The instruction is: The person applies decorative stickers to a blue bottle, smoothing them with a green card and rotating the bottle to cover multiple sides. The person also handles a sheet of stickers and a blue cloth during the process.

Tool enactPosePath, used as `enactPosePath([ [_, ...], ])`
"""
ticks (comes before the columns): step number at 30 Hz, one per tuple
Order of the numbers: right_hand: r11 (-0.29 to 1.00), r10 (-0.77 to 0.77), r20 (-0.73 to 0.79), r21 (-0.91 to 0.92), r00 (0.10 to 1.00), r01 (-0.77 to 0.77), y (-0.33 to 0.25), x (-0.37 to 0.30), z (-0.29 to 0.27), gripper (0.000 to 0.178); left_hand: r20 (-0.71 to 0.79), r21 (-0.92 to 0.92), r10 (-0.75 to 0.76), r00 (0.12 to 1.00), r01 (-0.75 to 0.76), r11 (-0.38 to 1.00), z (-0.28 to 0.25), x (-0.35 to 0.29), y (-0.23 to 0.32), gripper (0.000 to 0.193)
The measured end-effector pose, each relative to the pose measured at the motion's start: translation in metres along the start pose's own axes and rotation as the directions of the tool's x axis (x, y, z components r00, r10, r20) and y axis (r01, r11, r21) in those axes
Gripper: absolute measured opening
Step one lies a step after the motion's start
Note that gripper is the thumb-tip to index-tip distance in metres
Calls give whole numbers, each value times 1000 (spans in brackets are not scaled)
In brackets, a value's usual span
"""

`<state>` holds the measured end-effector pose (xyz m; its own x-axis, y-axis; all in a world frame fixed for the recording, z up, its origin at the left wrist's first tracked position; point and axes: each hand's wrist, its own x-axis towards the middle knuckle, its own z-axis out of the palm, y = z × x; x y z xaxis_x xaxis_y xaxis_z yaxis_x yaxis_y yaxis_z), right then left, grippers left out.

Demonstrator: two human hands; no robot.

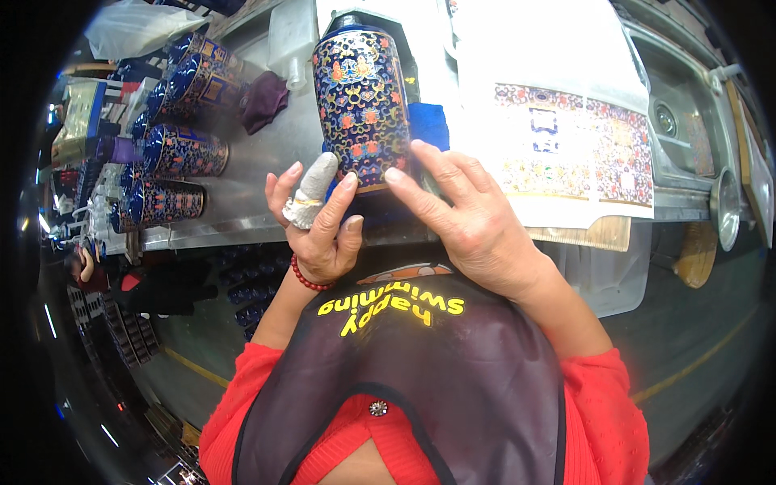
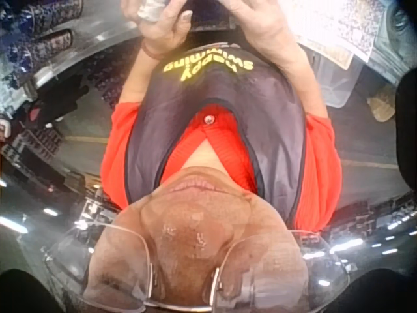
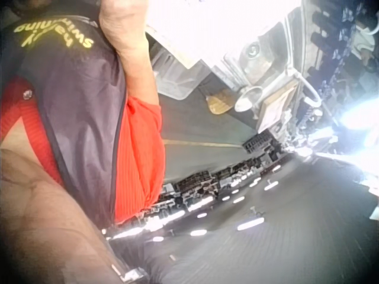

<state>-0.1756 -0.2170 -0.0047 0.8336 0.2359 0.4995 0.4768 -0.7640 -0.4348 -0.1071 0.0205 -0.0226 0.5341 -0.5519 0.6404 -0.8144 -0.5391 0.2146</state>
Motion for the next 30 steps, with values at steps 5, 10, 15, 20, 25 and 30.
enactPosePath([
  [5, 1000, -13, 43, -4, 999, 13, -2, 1, -1, 58, -13, 36, 54, 998, -54, 998, 5, -1, -1, 34],
  [10, 1000, -7, 52, -1, 999, 7, -3, 3, -2, 60, -51, 47, 97, 994, -94, 994, 8, 2, -3, 32],
  [15, 1000, -12, 54, -22, 998, 13, -2, 2, -1, 57, -46, 55, 104, 993, -102, 993, 8, 3, -1, 32],
  [20, 1000, -12, 25, 3, 1000, 12, -2, 2, 2, 57, 1, 24, 98, 995, -98, 995, 6, -2, -5, 42],
  [25, 1000, 4, 34, 25, 999, -5, -3, 3, 0, 58, 17, 17, 54, 998, -54, 998, 9, 1, -5, 65],
  [30, 999, 6, 37, 32, 999, -7, -4, 3, -1, 59, 83, 157, 202, 976, -213, 964, 10, 13, 0, 71],
])
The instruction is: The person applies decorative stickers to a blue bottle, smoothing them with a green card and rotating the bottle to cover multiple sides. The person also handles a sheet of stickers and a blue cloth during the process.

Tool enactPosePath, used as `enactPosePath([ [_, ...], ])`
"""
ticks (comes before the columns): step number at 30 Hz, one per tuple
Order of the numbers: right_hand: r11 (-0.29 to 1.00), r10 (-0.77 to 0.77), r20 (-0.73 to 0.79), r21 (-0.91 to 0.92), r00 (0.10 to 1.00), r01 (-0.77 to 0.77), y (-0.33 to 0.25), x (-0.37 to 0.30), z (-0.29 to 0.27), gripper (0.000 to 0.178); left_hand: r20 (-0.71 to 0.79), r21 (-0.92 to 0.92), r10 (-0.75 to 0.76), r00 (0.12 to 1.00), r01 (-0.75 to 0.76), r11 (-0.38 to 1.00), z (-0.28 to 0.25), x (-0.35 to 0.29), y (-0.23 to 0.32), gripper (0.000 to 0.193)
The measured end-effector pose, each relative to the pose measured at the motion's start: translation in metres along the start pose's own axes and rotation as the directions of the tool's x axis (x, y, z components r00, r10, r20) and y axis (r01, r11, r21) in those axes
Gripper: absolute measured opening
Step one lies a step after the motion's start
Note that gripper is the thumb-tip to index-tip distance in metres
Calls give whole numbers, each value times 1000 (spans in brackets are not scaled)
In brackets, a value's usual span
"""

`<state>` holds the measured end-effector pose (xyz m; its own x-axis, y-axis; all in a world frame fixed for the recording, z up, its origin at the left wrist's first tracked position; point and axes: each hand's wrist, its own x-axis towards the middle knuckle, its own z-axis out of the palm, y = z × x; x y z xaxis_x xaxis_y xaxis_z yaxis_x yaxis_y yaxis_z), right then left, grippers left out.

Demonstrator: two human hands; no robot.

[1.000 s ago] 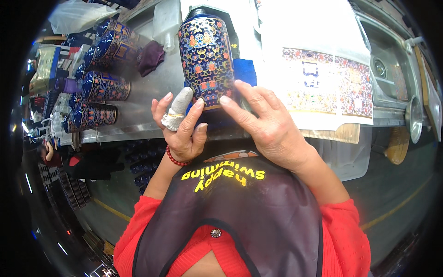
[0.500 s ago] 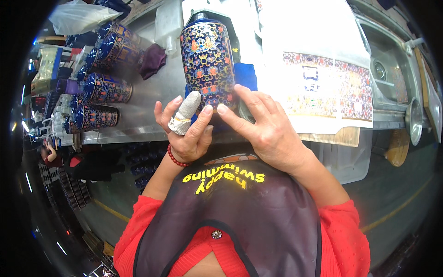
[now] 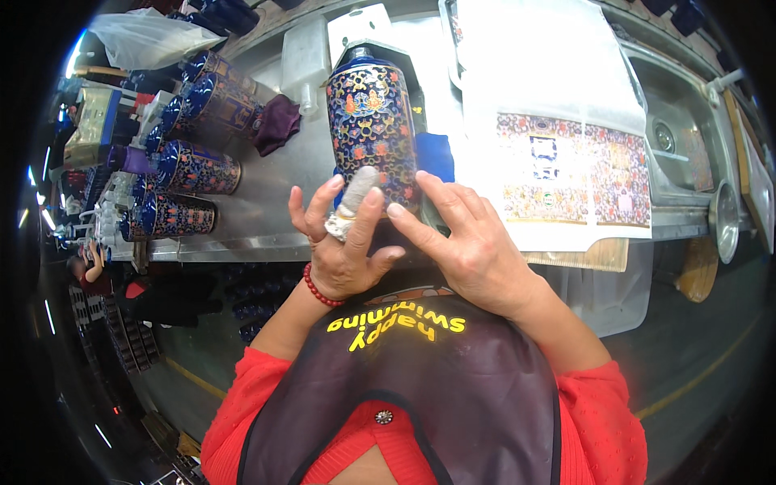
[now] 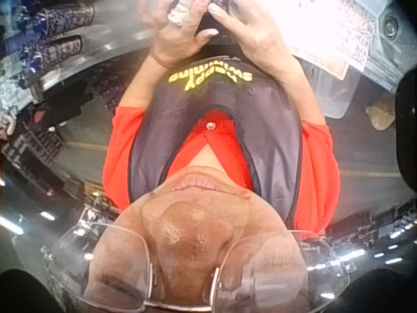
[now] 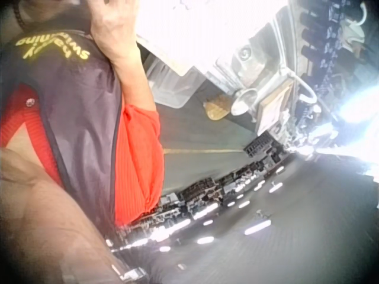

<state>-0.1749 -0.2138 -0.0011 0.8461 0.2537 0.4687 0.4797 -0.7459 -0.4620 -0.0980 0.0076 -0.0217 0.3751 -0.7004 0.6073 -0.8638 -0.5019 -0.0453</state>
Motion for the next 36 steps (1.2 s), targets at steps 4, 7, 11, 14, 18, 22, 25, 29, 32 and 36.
enactPosePath([
  [4, 1000, 10, -4, 13, 1000, -10, 0, 0, 0, 58, 33, -169, -98, 995, 102, 980, 1, 0, 6, 57],
  [7, 999, 0, -30, 43, 1000, 1, 2, 1, 0, 56, -28, -149, -235, 972, 228, 962, 0, -5, 3, 71],
  [11, 999, -7, -27, 37, 1000, 8, 3, 3, -1, 55, -1, -54, -236, 972, 235, 970, 0, -1, 6, 78],
  [14, 999, -13, -40, 42, 999, 14, 2, 4, -2, 54, 70, 21, -184, 980, 183, 983, -4, 10, 7, 78],
  [18, 1000, -11, -16, 19, 1000, 11, 2, 4, -3, 53, 90, -64, -111, 990, 117, 991, -10, 26, 5, 81],
  [22, 999, -22, -14, 33, 1000, 23, 3, 4, -4, 55, 89, -141, -283, 955, 293, 946, -11, 37, -9, 99],
  [25, 999, -7, -15, 51, 1000, 8, 3, 3, -3, 57, 121, -75, -233, 965, 243, 967, -12, 45, -9, 97],
  [29, 999, -6, 6, 42, 1000, 6, 4, 3, -4, 59, 221, -94, -155, 963, 179, 979, -14, 58, -10, 97],
  [32, 999, -21, 15, 50, 1000, 20, 5, 3, -5, 60, 177, -225, -234, 956, 271, 936, -11, 67, -19, 99],
  [36, 997, -29, 3, 72, 1000, 29, 6, 4, -5, 58, 157, -181, -278, 948, 304, 935, -9, 74, -32, 102],
])
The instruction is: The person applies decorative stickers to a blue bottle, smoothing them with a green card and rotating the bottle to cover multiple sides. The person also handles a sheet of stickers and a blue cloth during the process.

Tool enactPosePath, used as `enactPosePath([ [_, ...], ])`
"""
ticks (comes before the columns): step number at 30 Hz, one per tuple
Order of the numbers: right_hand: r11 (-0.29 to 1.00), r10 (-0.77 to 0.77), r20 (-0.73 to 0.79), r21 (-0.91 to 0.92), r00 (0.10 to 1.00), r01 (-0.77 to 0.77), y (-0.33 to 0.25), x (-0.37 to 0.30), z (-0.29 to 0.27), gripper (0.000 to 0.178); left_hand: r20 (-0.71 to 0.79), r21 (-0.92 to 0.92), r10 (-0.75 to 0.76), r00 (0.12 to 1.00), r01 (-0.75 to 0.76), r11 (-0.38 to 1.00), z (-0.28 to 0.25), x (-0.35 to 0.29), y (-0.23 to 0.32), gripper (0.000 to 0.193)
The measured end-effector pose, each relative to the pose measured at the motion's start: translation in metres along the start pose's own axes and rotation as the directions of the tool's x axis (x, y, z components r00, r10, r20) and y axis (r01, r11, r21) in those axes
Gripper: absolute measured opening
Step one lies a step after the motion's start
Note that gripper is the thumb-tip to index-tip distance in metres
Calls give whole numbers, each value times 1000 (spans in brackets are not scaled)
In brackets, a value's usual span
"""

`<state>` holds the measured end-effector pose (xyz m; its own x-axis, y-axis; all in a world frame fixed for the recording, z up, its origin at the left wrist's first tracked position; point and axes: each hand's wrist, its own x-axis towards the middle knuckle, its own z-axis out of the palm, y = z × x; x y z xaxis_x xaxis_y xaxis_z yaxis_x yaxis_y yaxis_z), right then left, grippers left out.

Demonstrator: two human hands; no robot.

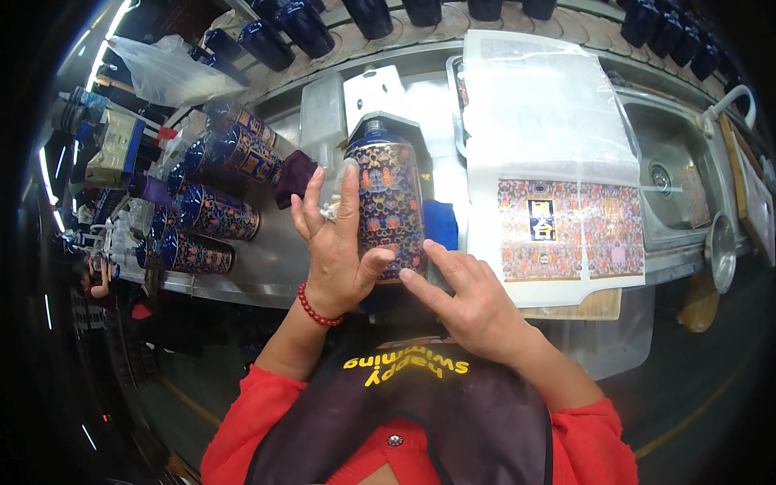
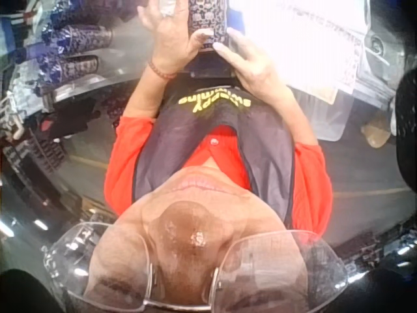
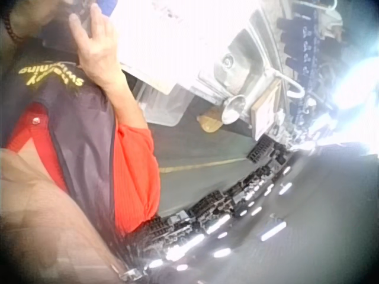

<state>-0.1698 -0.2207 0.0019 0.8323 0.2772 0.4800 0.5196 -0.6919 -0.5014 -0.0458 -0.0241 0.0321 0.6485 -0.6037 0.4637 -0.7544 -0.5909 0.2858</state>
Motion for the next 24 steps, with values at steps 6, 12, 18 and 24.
enactPosePath([
  [6, 1000, 0, -2, 0, 1000, 0, 1, 0, 0, 56, 127, 56, 64, 990, -72, 996, 0, 14, 3, 96],
  [12, 1000, 3, -19, 31, 1000, -2, 1, 1, 0, 57, 22, 96, -53, 998, 51, 994, 2, 18, -11, 93],
  [18, 997, 47, 21, 64, 999, -49, 7, 14, -18, 61, 26, 177, -4, 1000, 0, 984, 4, 19, -12, 91],
  [24, 989, 121, -94, -73, 988, -128, 42, 67, -15, 70, 32, 160, -5, 999, 0, 987, -1, 22, -11, 88],
])
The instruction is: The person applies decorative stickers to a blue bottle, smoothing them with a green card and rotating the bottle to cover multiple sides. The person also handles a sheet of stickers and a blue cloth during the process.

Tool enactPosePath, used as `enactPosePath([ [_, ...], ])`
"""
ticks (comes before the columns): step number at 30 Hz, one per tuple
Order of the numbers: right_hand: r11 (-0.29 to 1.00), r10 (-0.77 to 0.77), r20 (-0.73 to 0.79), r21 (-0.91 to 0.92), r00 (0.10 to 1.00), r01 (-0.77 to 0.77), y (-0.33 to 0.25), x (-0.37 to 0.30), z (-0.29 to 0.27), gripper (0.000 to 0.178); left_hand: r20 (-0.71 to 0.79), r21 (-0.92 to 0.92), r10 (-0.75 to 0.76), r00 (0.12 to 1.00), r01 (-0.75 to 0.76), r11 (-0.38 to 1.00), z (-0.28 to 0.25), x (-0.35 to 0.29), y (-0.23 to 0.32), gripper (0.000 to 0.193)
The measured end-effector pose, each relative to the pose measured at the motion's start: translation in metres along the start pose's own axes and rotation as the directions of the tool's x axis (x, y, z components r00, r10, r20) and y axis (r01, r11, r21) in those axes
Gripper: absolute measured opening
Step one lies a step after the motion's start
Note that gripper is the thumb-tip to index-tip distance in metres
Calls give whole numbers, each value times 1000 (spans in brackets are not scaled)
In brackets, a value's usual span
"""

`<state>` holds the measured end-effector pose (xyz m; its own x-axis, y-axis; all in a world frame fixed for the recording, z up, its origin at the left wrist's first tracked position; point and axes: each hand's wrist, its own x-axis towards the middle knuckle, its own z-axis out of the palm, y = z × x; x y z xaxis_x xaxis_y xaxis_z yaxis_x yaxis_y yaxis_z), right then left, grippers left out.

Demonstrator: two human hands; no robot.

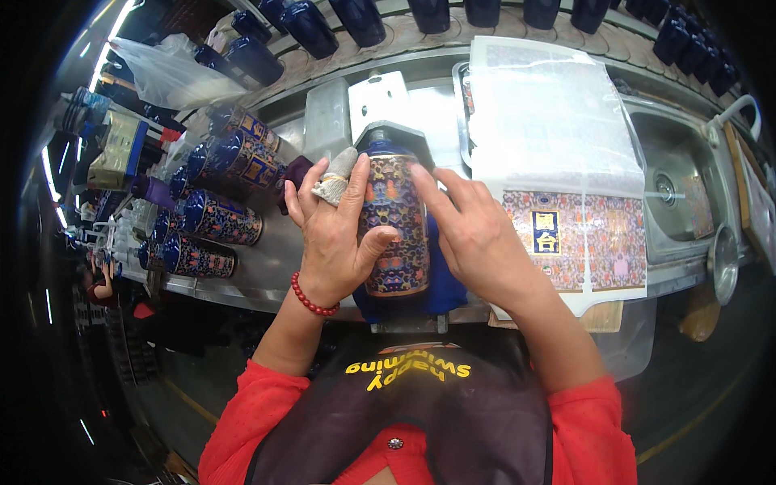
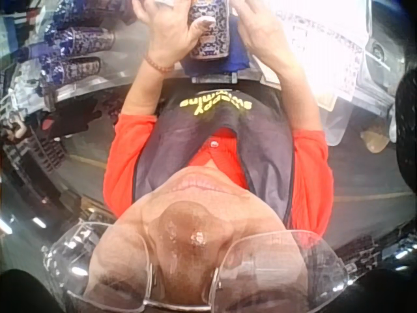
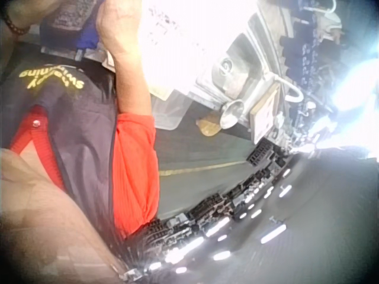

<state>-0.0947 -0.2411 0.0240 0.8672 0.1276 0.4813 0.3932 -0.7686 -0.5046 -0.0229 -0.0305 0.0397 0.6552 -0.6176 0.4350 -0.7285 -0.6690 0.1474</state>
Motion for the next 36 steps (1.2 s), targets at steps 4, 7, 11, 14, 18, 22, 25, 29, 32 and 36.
enactPosePath([
  [4, 1000, 11, 40, 15, 999, -12, 10, 21, 7, 74, -3, 13, 4, 1000, -4, 1000, 0, 0, -1, 87],
  [7, 999, -37, 37, -18, 999, 38, 10, 24, 8, 74, -18, 27, 20, 1000, -19, 999, 2, 1, -3, 86],
  [11, 997, -39, 28, -67, 999, 41, 9, 24, 9, 72, -26, 7, 27, 999, -27, 1000, 4, 1, -4, 85],
  [14, 996, -35, 33, -86, 999, 38, 9, 25, 11, 70, -35, 4, 31, 999, -31, 1000, 4, 2, -4, 86],
  [18, 996, -30, 39, -89, 999, 33, 11, 23, 11, 70, -29, -58, 28, 999, -30, 998, 2, 2, -7, 89],
  [22, 995, -51, 32, -85, 998, 54, 15, 21, 13, 70, -8, -52, 49, 999, -49, 997, -3, 4, -6, 91],
  [25, 995, -56, 15, -82, 998, 57, 17, 18, 17, 70, 0, 23, 101, 995, -101, 995, -5, 8, -1, 90],
  [29, 996, -75, -17, -59, 997, 74, 23, 16, 19, 69, 17, 5, 134, 991, -134, 991, -5, 10, 5, 88],
  [32, 991, -111, -131, 57, 985, 119, 30, 23, 15, 59, -25, -123, 130, 991, -132, 984, -8, -1, 0, 83],
  [36, 972, -216, -228, 45, 949, 232, 27, 40, 4, 30, -77, -248, 16, 997, -35, 968, -8, -39, 5, 80],
])
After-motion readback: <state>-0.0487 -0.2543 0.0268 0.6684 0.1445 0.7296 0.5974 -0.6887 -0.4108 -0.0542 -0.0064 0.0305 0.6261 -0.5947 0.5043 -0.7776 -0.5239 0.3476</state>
